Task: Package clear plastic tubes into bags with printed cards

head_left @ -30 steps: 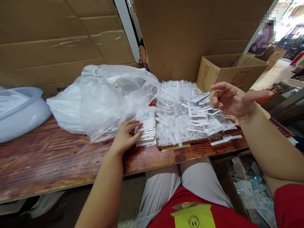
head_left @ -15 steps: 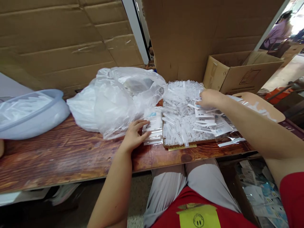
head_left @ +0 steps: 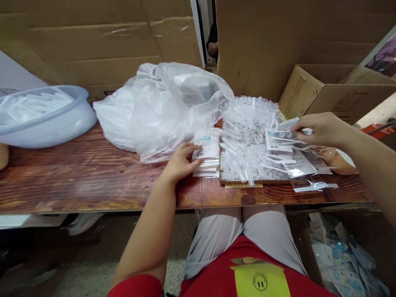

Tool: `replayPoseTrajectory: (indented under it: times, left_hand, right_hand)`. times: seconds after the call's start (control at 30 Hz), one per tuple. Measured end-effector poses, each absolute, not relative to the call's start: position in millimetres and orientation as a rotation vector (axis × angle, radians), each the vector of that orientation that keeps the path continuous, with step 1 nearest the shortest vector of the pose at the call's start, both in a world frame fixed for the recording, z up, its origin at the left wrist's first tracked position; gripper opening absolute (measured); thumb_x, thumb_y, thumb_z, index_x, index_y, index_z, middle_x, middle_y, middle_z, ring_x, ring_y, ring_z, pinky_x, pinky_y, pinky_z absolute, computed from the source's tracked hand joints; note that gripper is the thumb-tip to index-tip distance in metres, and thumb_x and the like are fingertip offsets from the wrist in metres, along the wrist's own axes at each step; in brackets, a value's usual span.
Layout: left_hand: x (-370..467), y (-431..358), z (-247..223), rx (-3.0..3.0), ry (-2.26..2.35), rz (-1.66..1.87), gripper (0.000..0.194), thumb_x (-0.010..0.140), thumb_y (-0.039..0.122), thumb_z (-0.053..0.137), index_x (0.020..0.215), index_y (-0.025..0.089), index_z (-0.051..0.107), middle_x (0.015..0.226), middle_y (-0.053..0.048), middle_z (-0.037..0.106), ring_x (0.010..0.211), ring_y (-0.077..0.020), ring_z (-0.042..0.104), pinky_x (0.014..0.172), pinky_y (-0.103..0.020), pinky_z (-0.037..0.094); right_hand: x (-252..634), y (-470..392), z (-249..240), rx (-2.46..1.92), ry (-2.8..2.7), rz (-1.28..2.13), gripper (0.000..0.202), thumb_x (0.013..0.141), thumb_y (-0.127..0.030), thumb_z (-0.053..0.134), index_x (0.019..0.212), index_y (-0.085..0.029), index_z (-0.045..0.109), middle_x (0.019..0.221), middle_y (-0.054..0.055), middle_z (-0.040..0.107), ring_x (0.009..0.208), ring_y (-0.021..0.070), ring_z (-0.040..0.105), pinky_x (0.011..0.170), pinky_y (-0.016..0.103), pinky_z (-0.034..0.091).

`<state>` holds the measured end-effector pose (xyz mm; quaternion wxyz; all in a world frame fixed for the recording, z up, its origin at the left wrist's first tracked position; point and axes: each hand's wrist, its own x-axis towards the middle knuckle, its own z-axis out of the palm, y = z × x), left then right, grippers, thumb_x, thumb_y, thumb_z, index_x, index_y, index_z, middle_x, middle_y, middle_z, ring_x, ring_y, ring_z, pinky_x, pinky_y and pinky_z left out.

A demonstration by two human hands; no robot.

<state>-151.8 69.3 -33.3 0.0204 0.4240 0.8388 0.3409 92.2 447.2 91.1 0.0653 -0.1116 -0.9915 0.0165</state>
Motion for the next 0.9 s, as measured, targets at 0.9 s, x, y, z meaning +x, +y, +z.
replayPoseTrajectory:
  times: [0.9]
  left_hand:
    - [-144.0,73.1,-31.7,1.390,2.807,0.928,0.050,0.078,0.033,0.055,0.118,0.015,0.079,0.121,-0.012,0.071,0.103,-0.0271,0.070,0.098,-0.040,0.059]
  right_hand:
    - [-64.6,418.4,65.6,-0.706,-3.048,-0.197,0.059,0.081,-0.014,0.063,0.140,-0.012,0.060,0.138,0.020,0.064,0.120,0.0321,0.064,0.091,0.038,0.051]
